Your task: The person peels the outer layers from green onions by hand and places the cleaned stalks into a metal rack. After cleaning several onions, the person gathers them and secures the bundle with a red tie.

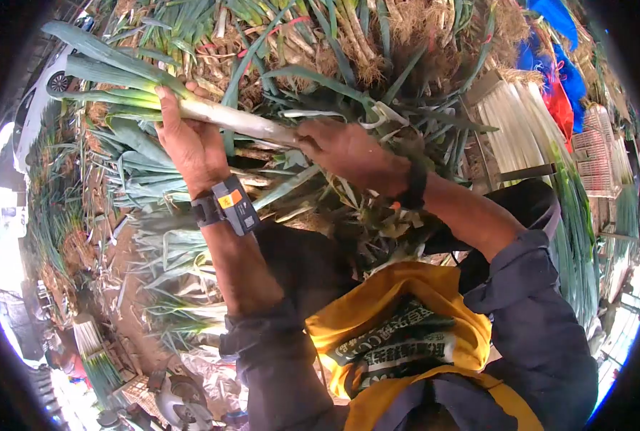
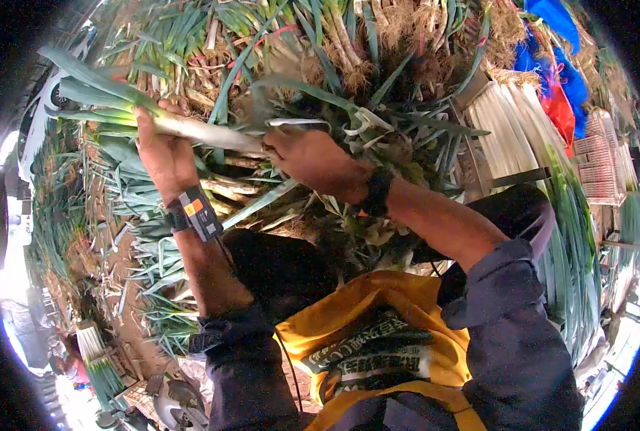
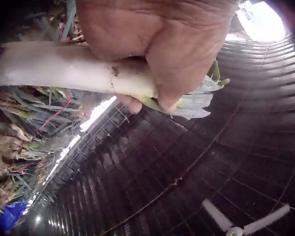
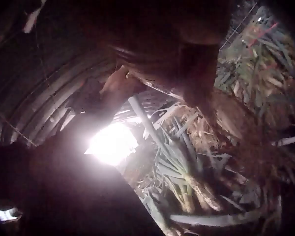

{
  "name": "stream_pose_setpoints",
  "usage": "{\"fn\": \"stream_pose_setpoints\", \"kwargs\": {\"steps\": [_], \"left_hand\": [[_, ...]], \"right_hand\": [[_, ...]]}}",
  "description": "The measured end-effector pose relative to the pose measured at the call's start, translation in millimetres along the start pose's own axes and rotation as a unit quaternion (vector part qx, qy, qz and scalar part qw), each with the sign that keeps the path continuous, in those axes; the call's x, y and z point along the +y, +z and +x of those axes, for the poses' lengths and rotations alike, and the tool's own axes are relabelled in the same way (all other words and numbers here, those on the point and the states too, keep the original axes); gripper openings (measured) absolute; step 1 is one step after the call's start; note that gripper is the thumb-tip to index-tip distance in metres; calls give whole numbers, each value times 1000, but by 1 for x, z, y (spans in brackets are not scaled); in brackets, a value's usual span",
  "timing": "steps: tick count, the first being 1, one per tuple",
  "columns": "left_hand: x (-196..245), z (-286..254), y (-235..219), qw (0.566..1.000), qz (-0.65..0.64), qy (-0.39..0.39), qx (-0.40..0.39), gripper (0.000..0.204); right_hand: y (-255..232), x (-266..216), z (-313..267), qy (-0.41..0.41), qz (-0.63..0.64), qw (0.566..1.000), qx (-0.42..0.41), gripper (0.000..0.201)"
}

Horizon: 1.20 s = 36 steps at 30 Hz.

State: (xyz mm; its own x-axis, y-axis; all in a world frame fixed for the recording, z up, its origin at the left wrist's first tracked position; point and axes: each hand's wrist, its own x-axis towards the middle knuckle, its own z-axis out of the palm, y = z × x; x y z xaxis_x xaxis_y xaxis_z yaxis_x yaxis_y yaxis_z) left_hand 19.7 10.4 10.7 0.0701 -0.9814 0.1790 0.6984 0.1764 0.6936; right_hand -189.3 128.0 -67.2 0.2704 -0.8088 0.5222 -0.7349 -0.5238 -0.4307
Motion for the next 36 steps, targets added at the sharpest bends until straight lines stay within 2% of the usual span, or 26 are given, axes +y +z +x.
{"fn": "stream_pose_setpoints", "kwargs": {"steps": [4,7,10,13,16,17,19,20,23,26,28,30,32,33,35,36], "left_hand": [[-3,-3,9,1000,12,4,9,37],[-6,-2,10,1000,19,10,7,39],[-11,-2,18,999,19,25,-7,39],[-12,-5,20,998,39,39,-7,39],[-11,-3,16,999,36,31,4,40],[-13,-3,13,999,26,24,3,41],[-17,-6,18,1000,11,9,10,42],[-20,-9,22,1000,19,15,-1,41],[-19,-18,35,1000,12,-1,-14,36],[-21,-16,36,1000,0,-13,-17,35],[-22,-22,47,1000,6,-20,-12,37],[-29,-22,49,999,1,-42,-18,40],[-38,-19,45,998,11,-64,-11,40],[-44,-12,35,993,4,-108,-56,38],[-41,-16,45,985,-11,-155,-80,35],[-40,-22,50,979,-17,-180,-90,34]], "right_hand": [[-12,-3,-7,8,39,999,-22,23],[-21,-9,3,66,75,995,-22,22],[-14,1,2,-25,-2,1000,3,22],[-24,3,-12,3,-52,990,-133,35],[-25,27,-45,12,-70,971,-227,28],[-20,43,-64,70,-46,965,-249,24],[-14,90,-115,69,-45,959,-272,18],[-14,107,-132,16,-65,959,-274,16],[-31,110,-125,96,-107,919,-368,18],[-62,98,-78,34,-67,948,-308,18],[-65,73,-36,55,-25,991,-118,19],[-80,37,15,22,23,999,-9,23],[-76,10,43,-3,40,997,62,29],[-71,2,54,-18,45,996,79,31],[-62,-6,68,-49,58,991,107,35],[-58,-3,70,-35,56,991,113,36]]}}
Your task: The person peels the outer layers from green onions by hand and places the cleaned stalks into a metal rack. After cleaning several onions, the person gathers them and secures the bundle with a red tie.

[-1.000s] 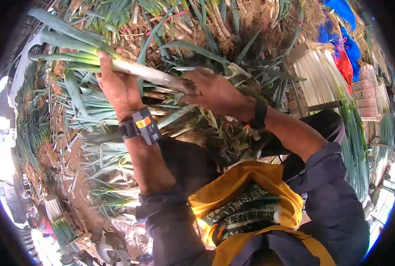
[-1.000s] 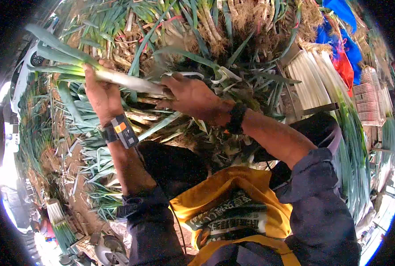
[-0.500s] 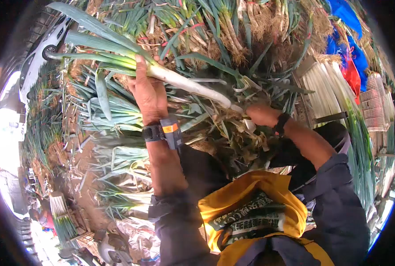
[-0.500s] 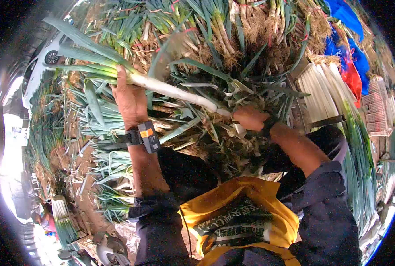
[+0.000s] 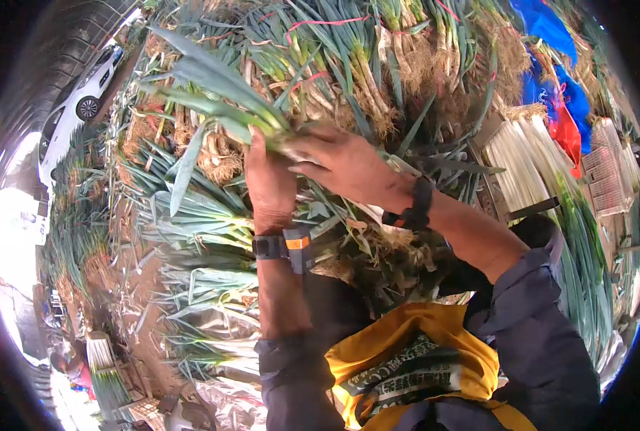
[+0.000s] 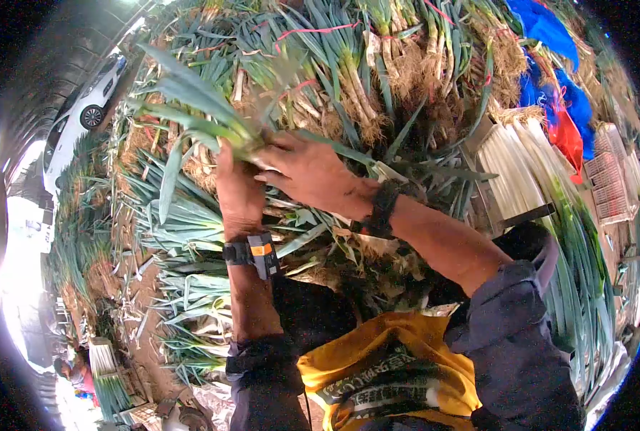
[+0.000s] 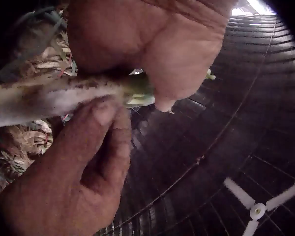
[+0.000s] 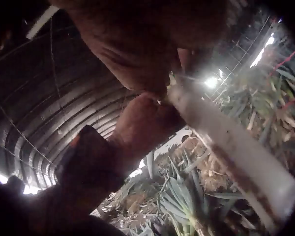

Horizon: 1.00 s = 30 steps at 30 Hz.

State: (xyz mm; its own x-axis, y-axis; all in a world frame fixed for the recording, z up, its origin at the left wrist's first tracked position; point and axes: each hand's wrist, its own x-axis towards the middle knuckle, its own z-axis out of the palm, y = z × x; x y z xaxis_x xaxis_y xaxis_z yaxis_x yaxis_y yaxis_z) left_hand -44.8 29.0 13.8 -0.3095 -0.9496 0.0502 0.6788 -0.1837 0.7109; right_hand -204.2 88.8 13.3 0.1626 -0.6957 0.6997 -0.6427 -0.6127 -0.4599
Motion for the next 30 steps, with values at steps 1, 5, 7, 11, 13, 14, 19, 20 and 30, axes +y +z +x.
{"fn": "stream_pose_setpoints", "kwargs": {"steps": [1,5,7,11,13,14,19,20,30], "left_hand": [[0,-4,2,958,268,84,-54,33],[-6,4,-5,582,763,274,-59,38],[-13,4,-3,567,779,264,-46,34],[-30,11,-13,925,361,120,-11,30],[-34,12,-16,997,66,-5,35,38],[-36,14,-18,999,47,-20,17,39],[-43,11,-3,1000,-1,-19,3,40],[-45,8,-2,1000,13,-8,20,40],[-50,10,-19,999,-1,-2,39,38]], "right_hand": [[4,4,1,14,-4,1000,7,38],[12,18,4,91,0,996,0,41],[14,18,9,131,13,991,10,42],[5,30,15,164,116,979,-36,41],[10,41,12,152,121,979,-53,40],[11,48,9,146,215,964,-52,38],[20,50,1,165,278,946,-29,28],[27,49,-7,178,222,958,-18,27],[6,22,-5,141,121,982,-33,29]]}}
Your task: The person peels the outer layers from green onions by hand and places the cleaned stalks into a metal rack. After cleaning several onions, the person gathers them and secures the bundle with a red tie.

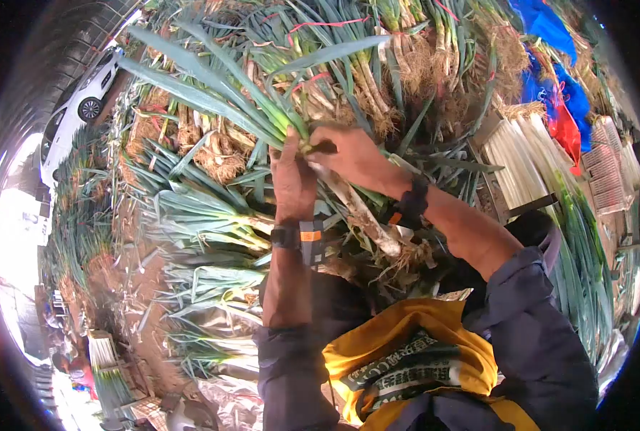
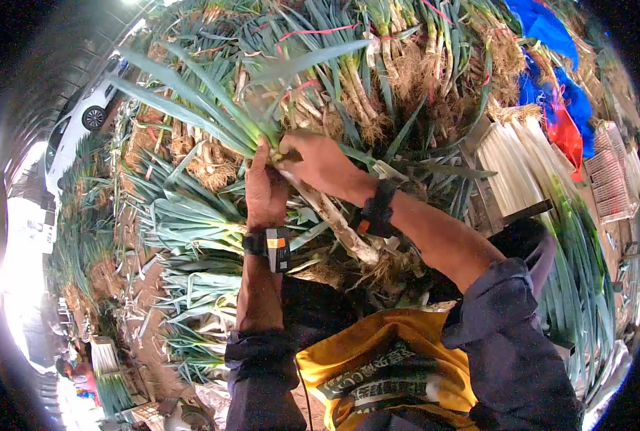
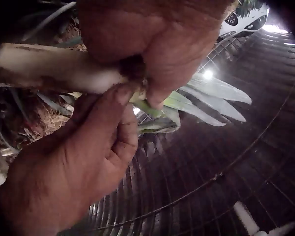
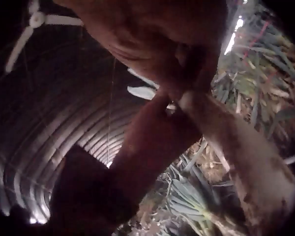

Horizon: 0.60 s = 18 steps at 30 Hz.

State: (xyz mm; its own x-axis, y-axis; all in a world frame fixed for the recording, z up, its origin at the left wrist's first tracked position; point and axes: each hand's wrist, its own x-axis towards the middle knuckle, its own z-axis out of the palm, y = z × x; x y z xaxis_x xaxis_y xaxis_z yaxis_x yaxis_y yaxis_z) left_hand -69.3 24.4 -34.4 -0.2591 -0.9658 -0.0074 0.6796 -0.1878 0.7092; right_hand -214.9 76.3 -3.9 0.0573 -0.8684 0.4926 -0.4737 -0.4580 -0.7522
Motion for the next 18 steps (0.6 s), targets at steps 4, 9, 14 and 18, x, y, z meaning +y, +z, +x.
{"fn": "stream_pose_setpoints", "kwargs": {"steps": [4,9,14,18], "left_hand": [[0,-3,-2,1000,15,18,-17,40],[2,-5,-1,999,35,-1,-7,40],[16,-8,13,1000,-17,-8,4,32],[30,-5,11,1000,-17,20,9,32]], "right_hand": [[-8,4,7,-1,-28,997,-68,29],[-5,-1,-3,-79,-90,992,-37,26],[-12,-7,-23,-82,-11,997,13,22],[-37,-22,-32,46,89,994,-35,22]]}}
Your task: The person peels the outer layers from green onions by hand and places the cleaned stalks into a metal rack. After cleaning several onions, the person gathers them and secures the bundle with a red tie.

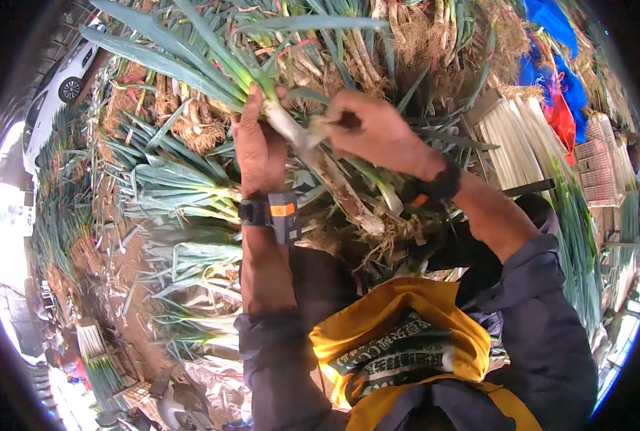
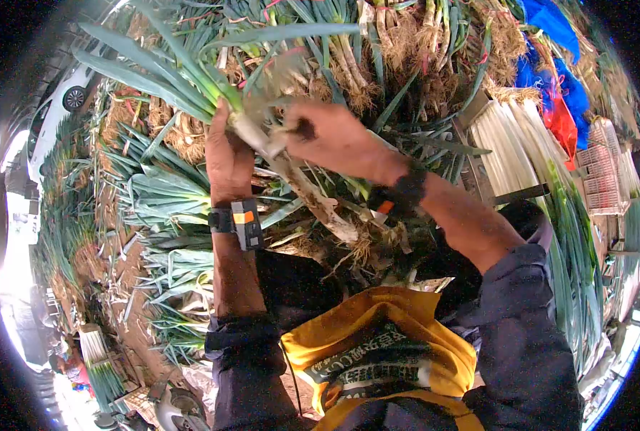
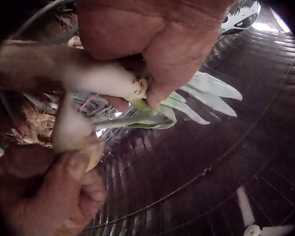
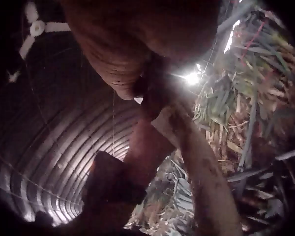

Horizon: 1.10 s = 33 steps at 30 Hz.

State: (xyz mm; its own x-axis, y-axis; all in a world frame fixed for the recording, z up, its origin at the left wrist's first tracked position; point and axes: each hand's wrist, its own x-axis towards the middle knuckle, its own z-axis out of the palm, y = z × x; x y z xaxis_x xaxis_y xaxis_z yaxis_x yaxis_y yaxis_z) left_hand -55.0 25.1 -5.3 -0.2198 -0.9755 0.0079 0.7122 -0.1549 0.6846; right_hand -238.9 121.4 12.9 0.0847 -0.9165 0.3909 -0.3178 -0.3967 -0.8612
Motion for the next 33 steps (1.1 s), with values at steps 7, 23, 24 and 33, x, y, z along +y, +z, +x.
{"fn": "stream_pose_setpoints", "kwargs": {"steps": [7,23,24,33], "left_hand": [[6,9,-7,996,-5,84,2,29],[29,-15,-15,974,79,175,122,36],[28,-13,-14,977,80,170,101,39],[11,-8,-2,998,13,-38,-52,49]], "right_hand": [[-37,98,-55,166,-68,984,2,22],[-96,270,-158,114,-359,925,51,43],[-89,228,-128,83,-429,899,39,42],[28,9,28,-166,-217,962,27,37]]}}
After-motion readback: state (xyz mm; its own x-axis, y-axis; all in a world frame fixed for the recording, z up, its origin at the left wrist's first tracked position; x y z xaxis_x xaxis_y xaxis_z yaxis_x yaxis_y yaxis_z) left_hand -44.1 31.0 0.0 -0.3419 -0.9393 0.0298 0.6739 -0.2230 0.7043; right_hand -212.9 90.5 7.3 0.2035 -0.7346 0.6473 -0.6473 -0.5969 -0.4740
